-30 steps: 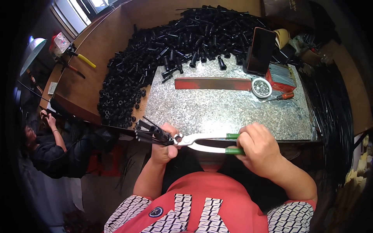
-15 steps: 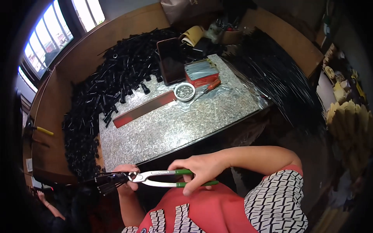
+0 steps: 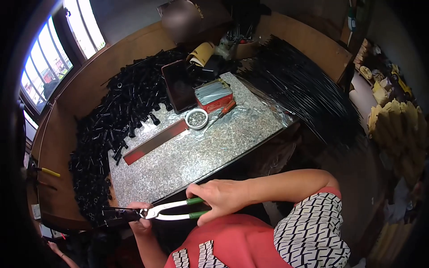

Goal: Assembling and trimming long black plastic industrial strips using a measuring jig and pliers.

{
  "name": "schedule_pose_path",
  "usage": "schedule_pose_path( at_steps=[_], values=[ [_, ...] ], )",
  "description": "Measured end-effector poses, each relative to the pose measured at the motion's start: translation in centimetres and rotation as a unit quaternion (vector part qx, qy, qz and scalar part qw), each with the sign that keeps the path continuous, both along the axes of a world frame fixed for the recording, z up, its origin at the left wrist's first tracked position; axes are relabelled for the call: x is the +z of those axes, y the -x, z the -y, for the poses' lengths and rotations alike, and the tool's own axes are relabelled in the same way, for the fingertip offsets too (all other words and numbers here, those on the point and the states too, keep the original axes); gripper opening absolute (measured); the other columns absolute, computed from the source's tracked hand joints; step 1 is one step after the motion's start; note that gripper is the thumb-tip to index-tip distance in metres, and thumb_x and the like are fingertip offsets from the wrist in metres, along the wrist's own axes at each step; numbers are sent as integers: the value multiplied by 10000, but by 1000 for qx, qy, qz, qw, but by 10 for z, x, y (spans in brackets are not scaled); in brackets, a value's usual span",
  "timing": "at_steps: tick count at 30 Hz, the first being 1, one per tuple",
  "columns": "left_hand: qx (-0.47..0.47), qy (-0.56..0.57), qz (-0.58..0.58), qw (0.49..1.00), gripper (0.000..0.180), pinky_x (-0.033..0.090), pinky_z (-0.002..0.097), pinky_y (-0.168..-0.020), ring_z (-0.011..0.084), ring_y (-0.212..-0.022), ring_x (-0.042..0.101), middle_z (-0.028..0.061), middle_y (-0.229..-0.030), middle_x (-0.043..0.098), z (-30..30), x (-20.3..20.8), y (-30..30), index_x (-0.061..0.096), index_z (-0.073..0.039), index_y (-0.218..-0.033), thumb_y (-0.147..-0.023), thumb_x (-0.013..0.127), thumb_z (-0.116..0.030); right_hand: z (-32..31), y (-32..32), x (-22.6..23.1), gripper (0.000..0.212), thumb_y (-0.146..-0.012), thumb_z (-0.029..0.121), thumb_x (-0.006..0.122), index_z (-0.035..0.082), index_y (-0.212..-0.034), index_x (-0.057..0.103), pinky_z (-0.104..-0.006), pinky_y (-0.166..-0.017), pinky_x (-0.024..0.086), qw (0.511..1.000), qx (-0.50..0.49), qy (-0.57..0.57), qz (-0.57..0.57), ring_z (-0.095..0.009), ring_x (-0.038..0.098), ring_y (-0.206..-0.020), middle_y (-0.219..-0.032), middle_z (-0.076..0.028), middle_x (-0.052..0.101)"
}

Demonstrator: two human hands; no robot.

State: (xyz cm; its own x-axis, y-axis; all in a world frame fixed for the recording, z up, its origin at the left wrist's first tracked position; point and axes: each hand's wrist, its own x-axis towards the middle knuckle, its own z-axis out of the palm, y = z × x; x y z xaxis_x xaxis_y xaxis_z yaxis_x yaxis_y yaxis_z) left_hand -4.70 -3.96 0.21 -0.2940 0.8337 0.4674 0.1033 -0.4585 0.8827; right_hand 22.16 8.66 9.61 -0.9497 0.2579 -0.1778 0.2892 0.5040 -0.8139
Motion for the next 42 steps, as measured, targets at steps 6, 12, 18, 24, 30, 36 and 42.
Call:
schedule_pose_path(
  at_steps=[6,12,18,24,30,36,42],
  values=[
    [-61,57,51,995,671,443,235,-509,136,-610,557,56,-764,576,10,2,8,543,-11,-991,-664,776,-549,-11,10,-23,270,-897,260,599,-4,-905,542,-382,-608,485,994,0,-67,-81,-279,608,-653,-724,-115,587],
    [-166,94,95,977,583,459,225,-603,84,-708,585,26,-809,650,-10,13,-4,661,10,-954,-507,912,-268,-13,10,-13,459,-764,328,775,10,-1017,561,-271,-554,482,979,35,135,146,-136,617,-590,-703,-82,609],
    [-153,114,81,978,609,452,227,-666,89,-777,569,35,-889,631,-12,7,-12,607,1,-1040,-549,900,-209,-4,19,-30,582,-718,49,659,38,-1244,411,-417,-707,443,948,-26,-314,-53,-338,533,-830,-932,-156,479],
    [-152,109,94,978,539,472,223,-682,75,-755,582,-16,-827,615,-9,6,-11,596,-44,-997,-579,898,-199,-10,28,-26,556,-725,-26,580,29,-1251,407,-406,-786,433,970,17,-240,-37,-357,513,-887,-989,-183,474],
    [-148,85,148,974,634,447,184,-650,64,-737,569,16,-826,599,-9,1,-16,547,-10,-1015,-576,866,-337,-5,34,-40,419,-788,14,580,17,-1181,433,-420,-782,447,997,34,-71,-7,-363,549,-910,-999,-195,509],
    [-130,98,201,966,673,446,185,-641,65,-727,569,10,-823,590,-6,-7,-19,560,1,-1011,-560,859,-399,0,46,-45,250,-834,203,703,17,-889,544,-385,-612,455,998,-33,-49,38,-331,598,-675,-736,-160,592],
    [-130,121,201,963,702,419,176,-619,53,-721,558,-17,-772,579,-6,-2,-16,558,8,-1032,-556,862,-408,0,49,-43,248,-825,197,716,17,-815,546,-382,-556,446,996,-40,-54,63,-340,590,-612,-673,-170,578]
  ],
)
